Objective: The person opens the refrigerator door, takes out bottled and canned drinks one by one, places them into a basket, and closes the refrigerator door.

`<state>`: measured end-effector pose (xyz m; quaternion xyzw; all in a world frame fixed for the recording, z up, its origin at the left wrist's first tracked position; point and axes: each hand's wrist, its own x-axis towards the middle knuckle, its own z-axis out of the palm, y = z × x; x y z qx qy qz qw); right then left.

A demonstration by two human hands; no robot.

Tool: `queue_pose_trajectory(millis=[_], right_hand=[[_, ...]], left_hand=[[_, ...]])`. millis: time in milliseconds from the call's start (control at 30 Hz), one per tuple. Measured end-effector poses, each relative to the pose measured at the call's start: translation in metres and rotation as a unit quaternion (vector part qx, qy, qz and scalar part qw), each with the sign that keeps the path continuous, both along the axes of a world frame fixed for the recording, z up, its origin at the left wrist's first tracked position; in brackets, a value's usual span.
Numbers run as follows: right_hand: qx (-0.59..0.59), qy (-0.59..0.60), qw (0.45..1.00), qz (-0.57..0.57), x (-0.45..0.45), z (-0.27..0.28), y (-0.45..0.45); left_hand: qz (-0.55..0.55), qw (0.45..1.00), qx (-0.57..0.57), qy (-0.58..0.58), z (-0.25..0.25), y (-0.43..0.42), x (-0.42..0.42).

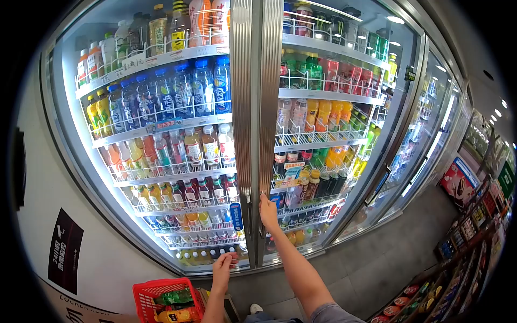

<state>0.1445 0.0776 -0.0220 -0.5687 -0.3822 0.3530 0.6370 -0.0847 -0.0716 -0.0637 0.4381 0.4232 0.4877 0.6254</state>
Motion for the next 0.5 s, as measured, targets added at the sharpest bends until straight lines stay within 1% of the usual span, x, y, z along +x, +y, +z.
queue_pose_trajectory(millis=[33,167,233,300,367,400,500], right_hand=[[-0.002,0.02,1.0,0.0,0.001,-0.002,0.003],[-0.013,0.027,1.0,-0.002,-0.001,-0.002,0.005],[-0.02,0.048,0.999,-0.004,-0.003,0.005,0.0],[-0.021,0.028,0.999,-0.003,-0.003,0.009,-0.003],[-0.007,0.058,0.998,0.034,0.001,0.005,-0.004],[-0.005,0.041,0.998,0.05,0.009,-0.011,0.005],[-0.005,0.06,0.996,0.065,0.011,-0.014,0.008]], left_hand=[[0.004,1.0,0.005,-0.002,0.0,-0.005,0.0],[0.007,1.0,0.012,-0.006,0.003,-0.027,0.004],[-0.012,1.0,0.018,-0.005,0.002,-0.037,0.008],[-0.001,0.999,0.02,-0.033,0.0,-0.047,0.01],[0.009,1.0,0.005,-0.009,-0.003,-0.054,0.007],[0.013,1.0,0.0,-0.006,-0.001,-0.058,0.004],[0.027,1.0,-0.003,0.015,-0.006,-0.063,0.001]])
